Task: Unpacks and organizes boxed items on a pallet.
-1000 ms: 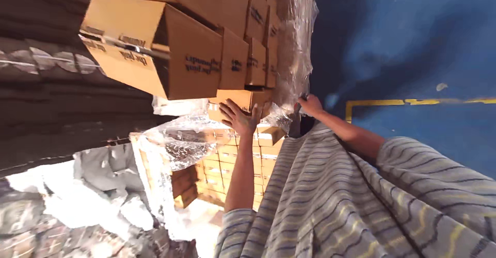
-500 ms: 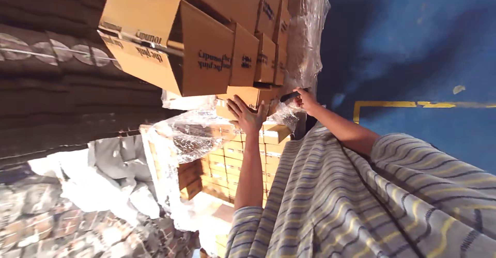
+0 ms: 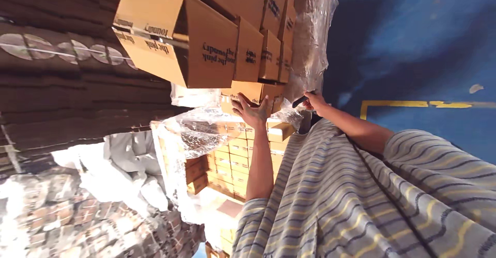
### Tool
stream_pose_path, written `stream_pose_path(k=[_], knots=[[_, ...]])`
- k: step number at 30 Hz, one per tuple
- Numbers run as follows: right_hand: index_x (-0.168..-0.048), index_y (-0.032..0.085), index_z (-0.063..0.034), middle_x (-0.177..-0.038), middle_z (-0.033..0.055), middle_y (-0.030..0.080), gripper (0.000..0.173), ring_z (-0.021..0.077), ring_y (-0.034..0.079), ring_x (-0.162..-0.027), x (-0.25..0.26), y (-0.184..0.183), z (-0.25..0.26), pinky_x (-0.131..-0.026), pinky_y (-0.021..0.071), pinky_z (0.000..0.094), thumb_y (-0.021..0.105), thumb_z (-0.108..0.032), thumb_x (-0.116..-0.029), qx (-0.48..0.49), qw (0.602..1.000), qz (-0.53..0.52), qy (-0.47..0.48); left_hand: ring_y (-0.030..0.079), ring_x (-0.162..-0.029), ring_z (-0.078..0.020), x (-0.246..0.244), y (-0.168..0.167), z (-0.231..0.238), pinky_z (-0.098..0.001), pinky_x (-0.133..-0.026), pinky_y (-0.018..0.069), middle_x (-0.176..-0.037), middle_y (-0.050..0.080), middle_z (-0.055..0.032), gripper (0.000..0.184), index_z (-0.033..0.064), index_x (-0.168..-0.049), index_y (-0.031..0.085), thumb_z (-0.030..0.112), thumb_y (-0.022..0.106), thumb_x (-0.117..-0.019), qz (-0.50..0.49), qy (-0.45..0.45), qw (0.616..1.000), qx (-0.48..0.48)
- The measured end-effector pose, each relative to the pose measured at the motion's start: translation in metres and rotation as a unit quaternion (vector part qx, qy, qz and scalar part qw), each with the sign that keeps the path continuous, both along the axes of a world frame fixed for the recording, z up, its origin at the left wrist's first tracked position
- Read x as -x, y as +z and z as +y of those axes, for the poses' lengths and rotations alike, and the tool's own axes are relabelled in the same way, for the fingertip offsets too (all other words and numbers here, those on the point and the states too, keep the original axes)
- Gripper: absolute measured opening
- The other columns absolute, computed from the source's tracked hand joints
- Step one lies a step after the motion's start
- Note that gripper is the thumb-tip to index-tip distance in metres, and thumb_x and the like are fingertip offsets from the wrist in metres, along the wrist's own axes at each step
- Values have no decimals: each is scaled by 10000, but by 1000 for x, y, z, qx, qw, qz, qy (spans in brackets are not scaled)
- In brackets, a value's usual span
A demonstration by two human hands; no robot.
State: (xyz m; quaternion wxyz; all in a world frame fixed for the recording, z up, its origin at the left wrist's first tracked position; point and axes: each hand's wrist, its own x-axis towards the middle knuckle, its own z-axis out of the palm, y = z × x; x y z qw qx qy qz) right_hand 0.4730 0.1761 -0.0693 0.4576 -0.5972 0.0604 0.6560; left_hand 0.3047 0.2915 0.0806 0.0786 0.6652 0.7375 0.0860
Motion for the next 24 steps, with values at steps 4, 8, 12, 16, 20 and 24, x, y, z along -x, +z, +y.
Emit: stream_pose_path(k=[4,8,12,16,20,24], knots=[[-1107,656,-90,-705,8,530,336,120,501,-564,9,2,5,-556,475,310,523,-396,-1065,5,998,-65,-8,228,-1506,-496,-4,2,-3,-614,-1103,407,-1696,104,-228,1220,243,-1628,284,684,865,-650,-4,18,1000,24],[-1041,677,-24,-901,148,628,401,267,608,-782,16,8,26,-723,499,496,526,-397,-1045,15,987,-154,52,232,-1497,-522,-4,2,-6,-642,-1071,422,-1698,74,-239,1196,228,-1645,222,716,798,-717,33,6,999,41],[-1162,648,-35,-763,49,565,407,142,542,-632,21,28,50,-647,514,336,490,-403,-1088,-103,993,-63,1,215,-1500,-533,-7,4,-6,-646,-1068,418,-1698,28,-255,1206,206,-1660,143,721,757,-759,53,-4,997,59],[-1158,652,-45,-797,55,596,472,149,574,-658,12,23,53,-659,529,348,470,-474,-1083,-75,994,-81,13,223,-1499,-529,-7,5,-7,-621,-1056,448,-1690,20,-276,1196,169,-1660,122,720,728,-790,83,-16,994,66],[-1184,679,-59,-946,128,662,492,240,637,-810,-15,11,57,-746,545,463,446,-479,-1082,-4,985,-149,-86,186,-1511,-535,-8,3,-7,-639,-1066,436,-1690,23,-275,1198,155,-1659,130,713,732,-787,84,-17,994,61],[-1392,558,-97,-845,56,664,507,130,626,-639,-40,30,64,-605,541,277,368,-477,-1115,-104,985,-14,-140,224,-1497,-538,-9,2,-8,-621,-1023,478,-1687,41,-280,1166,150,-1652,175,694,739,-789,88,-17,995,43]])
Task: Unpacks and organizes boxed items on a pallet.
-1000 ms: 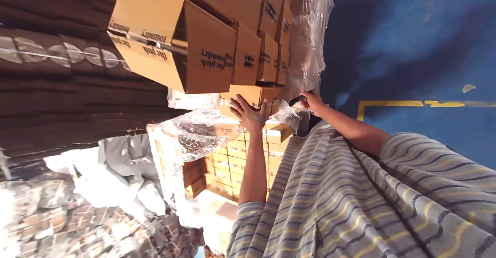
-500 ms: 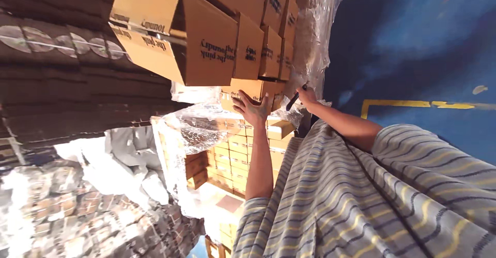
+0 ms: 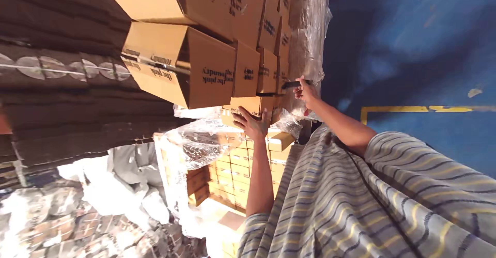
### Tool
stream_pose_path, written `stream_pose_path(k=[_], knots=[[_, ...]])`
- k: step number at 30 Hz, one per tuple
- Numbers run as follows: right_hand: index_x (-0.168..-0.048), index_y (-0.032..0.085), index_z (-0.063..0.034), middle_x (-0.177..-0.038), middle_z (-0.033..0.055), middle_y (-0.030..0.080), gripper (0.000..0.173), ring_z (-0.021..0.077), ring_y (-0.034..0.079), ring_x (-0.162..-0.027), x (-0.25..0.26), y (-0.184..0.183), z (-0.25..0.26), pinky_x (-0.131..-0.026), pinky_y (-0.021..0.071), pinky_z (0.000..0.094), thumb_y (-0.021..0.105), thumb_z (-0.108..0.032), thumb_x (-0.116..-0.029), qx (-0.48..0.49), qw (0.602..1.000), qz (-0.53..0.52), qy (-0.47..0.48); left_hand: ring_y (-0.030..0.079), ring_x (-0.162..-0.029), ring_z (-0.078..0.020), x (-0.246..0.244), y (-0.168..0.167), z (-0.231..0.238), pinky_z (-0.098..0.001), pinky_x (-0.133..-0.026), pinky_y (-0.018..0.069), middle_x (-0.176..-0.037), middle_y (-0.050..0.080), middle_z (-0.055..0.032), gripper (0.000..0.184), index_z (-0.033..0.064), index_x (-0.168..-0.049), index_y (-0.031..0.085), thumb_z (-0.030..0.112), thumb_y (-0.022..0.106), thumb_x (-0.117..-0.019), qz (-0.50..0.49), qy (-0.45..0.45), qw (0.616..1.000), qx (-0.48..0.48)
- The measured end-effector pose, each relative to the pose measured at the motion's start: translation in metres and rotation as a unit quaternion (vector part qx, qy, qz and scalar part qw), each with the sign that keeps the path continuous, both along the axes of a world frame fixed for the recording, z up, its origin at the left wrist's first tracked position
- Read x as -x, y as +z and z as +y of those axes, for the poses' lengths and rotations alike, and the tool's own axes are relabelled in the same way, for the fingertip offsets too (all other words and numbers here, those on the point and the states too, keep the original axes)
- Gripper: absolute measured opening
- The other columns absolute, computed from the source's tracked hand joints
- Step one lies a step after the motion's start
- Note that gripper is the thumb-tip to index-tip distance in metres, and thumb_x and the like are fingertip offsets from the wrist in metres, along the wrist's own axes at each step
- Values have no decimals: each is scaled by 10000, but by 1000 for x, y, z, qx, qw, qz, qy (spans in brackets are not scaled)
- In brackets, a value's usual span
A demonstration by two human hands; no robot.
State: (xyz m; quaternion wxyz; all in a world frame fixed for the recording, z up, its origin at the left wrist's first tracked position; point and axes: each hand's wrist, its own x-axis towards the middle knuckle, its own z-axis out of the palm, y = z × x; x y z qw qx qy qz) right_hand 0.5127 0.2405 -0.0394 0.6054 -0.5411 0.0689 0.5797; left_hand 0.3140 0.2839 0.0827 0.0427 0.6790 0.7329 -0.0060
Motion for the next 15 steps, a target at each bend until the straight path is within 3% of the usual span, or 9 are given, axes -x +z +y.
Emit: stream_pose_path(k=[2,5,7,10,13,15], knots=[[-1377,563,-91,-809,44,661,522,124,622,-625,-9,-2,3,-592,532,265,350,-490,-1116,-13,1000,11,18,237,-1491,-544,0,0,-1,-618,-1019,486,-1685,41,-288,1156,140,-1651,177,681,740,-798,4,-2,1000,-2],[-1232,577,-37,-726,26,620,502,101,589,-572,-23,-1,17,-555,512,255,371,-480,-1115,40,998,-23,-36,241,-1478,-569,2,-3,0,-648,-991,490,-1677,61,-305,1160,135,-1650,188,708,721,-793,8,-11,1000,-14],[-1271,513,-2,-808,55,632,502,116,611,-629,-35,1,35,-606,534,280,359,-457,-1123,61,993,-49,-88,257,-1470,-575,2,-5,0,-657,-964,502,-1674,80,-306,1156,146,-1647,209,717,722,-782,11,-12,1000,-25],[-1427,439,4,-1035,148,682,518,196,684,-805,-54,2,67,-740,581,371,354,-410,-1128,34,989,-83,-117,265,-1462,-583,2,-6,-1,-675,-959,494,-1670,96,-311,1151,141,-1643,223,713,725,-780,15,-16,999,-33],[-1369,511,-13,-1029,146,697,488,206,701,-799,-69,0,96,-729,597,387,401,-416,-1117,16,986,-121,-115,269,-1460,-585,4,-8,-1,-674,-930,511,-1673,81,-309,1137,150,-1642,227,714,719,-786,17,-16,999,-37],[-1298,581,-6,-1008,148,710,502,235,702,-830,-81,-3,113,-766,588,431,405,-434,-1105,67,975,-170,-122,266,-1460,-586,4,-8,-1,-691,-928,500,-1676,81,-302,1131,152,-1639,238,708,721,-781,14,-16,999,-40]])
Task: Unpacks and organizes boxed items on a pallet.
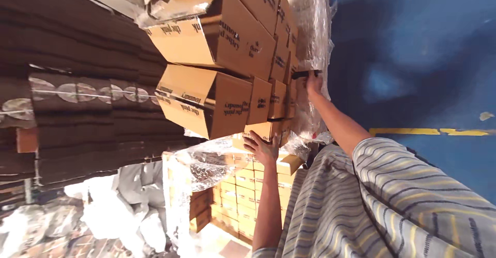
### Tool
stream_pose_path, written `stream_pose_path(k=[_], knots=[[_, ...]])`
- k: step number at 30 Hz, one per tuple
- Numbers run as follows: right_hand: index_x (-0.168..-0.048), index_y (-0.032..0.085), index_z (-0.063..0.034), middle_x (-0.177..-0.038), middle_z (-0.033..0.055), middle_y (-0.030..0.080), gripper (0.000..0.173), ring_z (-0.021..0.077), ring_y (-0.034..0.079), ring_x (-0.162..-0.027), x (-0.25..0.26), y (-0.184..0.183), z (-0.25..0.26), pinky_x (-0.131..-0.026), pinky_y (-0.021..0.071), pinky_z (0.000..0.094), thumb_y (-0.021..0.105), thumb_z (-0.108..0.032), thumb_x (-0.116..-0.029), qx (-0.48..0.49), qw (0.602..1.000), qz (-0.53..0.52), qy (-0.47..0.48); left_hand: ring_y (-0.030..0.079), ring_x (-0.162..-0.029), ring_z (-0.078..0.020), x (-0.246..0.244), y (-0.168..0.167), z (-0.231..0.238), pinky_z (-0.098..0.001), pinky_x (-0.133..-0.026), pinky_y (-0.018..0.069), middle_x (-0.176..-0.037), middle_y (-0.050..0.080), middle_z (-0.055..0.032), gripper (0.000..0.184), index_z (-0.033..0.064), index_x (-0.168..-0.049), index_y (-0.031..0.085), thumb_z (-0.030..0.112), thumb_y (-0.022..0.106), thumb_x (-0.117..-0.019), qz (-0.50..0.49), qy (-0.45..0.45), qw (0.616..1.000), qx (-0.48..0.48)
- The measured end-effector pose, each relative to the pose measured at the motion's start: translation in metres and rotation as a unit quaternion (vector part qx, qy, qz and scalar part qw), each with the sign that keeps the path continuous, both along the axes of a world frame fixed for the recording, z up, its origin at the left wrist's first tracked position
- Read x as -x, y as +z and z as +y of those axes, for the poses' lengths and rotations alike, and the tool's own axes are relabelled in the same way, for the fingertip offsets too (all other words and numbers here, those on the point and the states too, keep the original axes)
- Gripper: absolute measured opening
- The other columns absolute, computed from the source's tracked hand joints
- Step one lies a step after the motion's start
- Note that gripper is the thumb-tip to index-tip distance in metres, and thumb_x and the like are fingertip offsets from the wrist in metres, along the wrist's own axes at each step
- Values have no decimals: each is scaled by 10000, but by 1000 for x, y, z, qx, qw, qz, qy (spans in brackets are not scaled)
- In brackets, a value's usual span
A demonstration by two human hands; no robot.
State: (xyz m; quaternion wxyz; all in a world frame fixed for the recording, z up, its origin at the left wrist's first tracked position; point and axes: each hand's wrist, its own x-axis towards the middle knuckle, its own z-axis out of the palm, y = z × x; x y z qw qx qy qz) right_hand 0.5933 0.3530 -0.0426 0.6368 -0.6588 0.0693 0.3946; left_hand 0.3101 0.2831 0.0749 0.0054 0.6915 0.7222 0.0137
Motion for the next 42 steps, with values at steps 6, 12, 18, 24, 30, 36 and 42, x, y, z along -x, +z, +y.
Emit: stream_pose_path(k=[6,12,18,24,30,36,42], knots=[[-1374,609,-28,-1231,191,687,462,287,691,-1051,-51,-4,63,-924,562,474,464,-369,-1098,-26,996,-66,-45,266,-1465,-574,-5,5,2,-690,-934,494,-1675,76,-306,1142,142,-1643,219,711,714,-785,19,2,1000,17],[-1339,587,9,-1133,154,707,484,224,707,-925,-64,28,87,-815,592,405,403,-382,-1121,-70,995,-2,-66,243,-1478,-570,-3,4,3,-712,-962,467,-1673,94,-306,1160,131,-1644,210,690,738,-775,34,0,999,22],[-1334,563,-33,-1020,83,754,491,173,720,-753,-58,64,79,-671,598,343,369,-432,-1124,-147,988,-20,-44,241,-1487,-553,-1,2,2,-708,-962,469,-1678,100,-291,1147,153,-1644,219,657,754,-764,45,3,999,26],[-1215,590,26,-861,77,674,466,146,636,-667,-31,82,33,-646,566,334,382,-382,-1126,-125,978,-99,-133,267,-1475,-555,-1,1,4,-703,-944,485,-1673,113,-297,1160,152,-1642,225,654,772,-751,38,3,999,16],[-1228,601,7,-892,66,666,433,129,653,-726,8,75,-11,-695,574,305,441,-378,-1112,-149,988,-33,-35,267,-1474,-560,-2,4,3,-696,-935,496,-1670,110,-304,1145,154,-1639,231,665,760,-762,32,0,999,13],[-914,577,-41,-633,-22,578,396,90,587,-558,45,75,-54,-603,545,280,420,-347,-1111,-115,992,-21,-45,232,-1493,-549,-4,8,1,-693,-965,480,-1681,81,-288,1153,163,-1649,194,696,734,-780,22,8,999,33],[-948,610,-39,-684,-19,635,400,87,620,-601,38,73,-77,-637,557,274,443,-365,-1107,-127,990,-32,60,245,-1483,-556,-1,7,0,-694,-978,472,-1671,113,-302,1159,142,-1640,230,743,702,-770,5,2,1000,17]])
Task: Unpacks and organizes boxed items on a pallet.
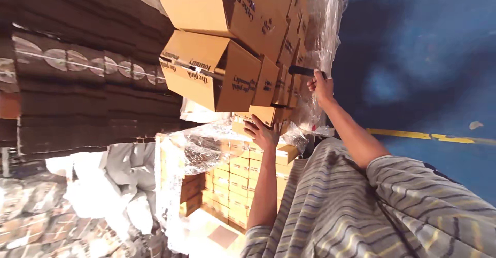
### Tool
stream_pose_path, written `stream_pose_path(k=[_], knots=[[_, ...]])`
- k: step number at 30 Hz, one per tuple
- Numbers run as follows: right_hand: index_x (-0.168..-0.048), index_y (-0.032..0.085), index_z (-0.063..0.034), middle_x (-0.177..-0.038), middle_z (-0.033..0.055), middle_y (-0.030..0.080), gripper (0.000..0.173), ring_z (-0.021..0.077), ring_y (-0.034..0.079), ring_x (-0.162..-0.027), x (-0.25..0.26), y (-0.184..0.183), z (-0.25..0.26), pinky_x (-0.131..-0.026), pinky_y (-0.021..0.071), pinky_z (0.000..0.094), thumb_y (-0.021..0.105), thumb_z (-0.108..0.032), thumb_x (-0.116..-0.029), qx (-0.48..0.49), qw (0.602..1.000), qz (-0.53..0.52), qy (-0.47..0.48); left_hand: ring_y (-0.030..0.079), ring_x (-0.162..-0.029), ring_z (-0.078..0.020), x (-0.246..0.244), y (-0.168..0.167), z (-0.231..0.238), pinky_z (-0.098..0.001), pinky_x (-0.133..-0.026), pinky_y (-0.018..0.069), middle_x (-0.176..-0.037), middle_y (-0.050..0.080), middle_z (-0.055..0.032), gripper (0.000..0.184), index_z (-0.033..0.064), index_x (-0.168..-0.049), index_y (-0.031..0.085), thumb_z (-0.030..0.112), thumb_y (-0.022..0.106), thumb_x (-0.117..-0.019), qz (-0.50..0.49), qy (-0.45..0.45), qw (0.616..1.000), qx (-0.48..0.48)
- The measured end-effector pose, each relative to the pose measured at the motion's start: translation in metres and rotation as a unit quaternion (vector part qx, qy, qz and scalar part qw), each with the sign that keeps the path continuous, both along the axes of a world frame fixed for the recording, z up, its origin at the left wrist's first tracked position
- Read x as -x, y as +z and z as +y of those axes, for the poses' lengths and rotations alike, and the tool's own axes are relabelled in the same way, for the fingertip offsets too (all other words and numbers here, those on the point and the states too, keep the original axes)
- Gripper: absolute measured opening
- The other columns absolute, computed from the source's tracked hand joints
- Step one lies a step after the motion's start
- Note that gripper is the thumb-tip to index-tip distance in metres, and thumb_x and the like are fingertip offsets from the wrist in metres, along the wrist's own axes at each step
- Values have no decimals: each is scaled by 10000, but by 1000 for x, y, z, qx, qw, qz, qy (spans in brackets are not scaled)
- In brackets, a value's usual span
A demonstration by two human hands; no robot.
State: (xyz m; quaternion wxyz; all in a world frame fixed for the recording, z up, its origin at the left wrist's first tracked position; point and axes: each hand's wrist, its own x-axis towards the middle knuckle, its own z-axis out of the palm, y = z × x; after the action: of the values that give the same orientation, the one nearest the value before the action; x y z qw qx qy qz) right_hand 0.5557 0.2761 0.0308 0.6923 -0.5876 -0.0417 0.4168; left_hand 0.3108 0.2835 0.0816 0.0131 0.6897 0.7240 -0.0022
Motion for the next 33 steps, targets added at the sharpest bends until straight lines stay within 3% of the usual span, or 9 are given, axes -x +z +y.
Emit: stream_pose_path(k=[4,8,13,15,18,21,23,29,33], knots=[[-904,574,-68,-588,-49,496,297,86,505,-505,11,-8,-19,-555,489,295,515,-317,-1055,61,996,-51,-32,195,-1505,-545,0,4,1,-694,-1007,451,-1682,68,-289,1222,147,-1648,200,758,729,-731,-12,3,1000,24],[-944,630,-20,-681,45,535,409,175,527,-605,48,-18,-52,-624,480,408,499,-393,-1045,135,982,-59,118,107,-1533,-532,3,10,1,-718,-1070,372,-1696,-3,-267,1138,173,-1660,150,815,566,-817,-48,7,997,57],[-1062,642,25,-784,55,645,418,126,632,-701,79,1,-61,-724,559,327,491,-362,-1096,58,943,-65,321,102,-1530,-540,2,11,0,-738,-1069,353,-1700,-4,-256,885,190,-1657,181,694,418,-969,-83,9,995,52],[-985,645,26,-762,104,597,448,201,586,-680,80,13,-56,-696,513,423,525,-397,-1070,59,957,-118,258,116,-1524,-548,3,9,0,-732,-1057,371,-1699,5,-259,894,184,-1655,191,697,431,-963,-76,9,996,47],[-874,570,-91,-621,-20,483,458,105,511,-545,76,41,-42,-584,499,310,421,-469,-1085,-47,985,-108,122,117,-1523,-553,2,11,0,-726,-1055,379,-1695,17,-269,896,174,-1653,194,702,430,-968,-63,7,997,50],[-1024,596,-82,-719,3,580,517,115,577,-608,69,56,-28,-624,554,308,396,-555,-1082,-116,984,-50,129,120,-1525,-549,2,9,0,-727,-1060,379,-1696,3,-269,928,183,-1658,178,743,408,-955,-63,12,997,49],[-1072,606,-71,-729,11,591,506,118,579,-618,62,60,-19,-630,539,301,419,-541,-1080,-104,986,-49,122,137,-1522,-548,3,8,1,-725,-1049,392,-1698,12,-263,930,203,-1656,191,761,407,-945,-63,14,997,44],[-914,565,-69,-636,-20,572,390,98,553,-526,18,67,34,-554,530,276,390,-345,-1127,-143,978,-50,-142,135,-1519,-556,4,4,1,-751,-1029,383,-1695,33,-271,929,201,-1654,202,761,406,-941,-67,9,997,29],[-986,617,-13,-712,13,615,401,106,573,-568,9,73,57,-576,530,284,442,-350,-1114,-118,984,-64,-120,143,-1512,-567,5,3,1,-758,-1025,378,-1690,51,-279,935,190,-1651,215,760,416,-937,-68,5,997,20]])
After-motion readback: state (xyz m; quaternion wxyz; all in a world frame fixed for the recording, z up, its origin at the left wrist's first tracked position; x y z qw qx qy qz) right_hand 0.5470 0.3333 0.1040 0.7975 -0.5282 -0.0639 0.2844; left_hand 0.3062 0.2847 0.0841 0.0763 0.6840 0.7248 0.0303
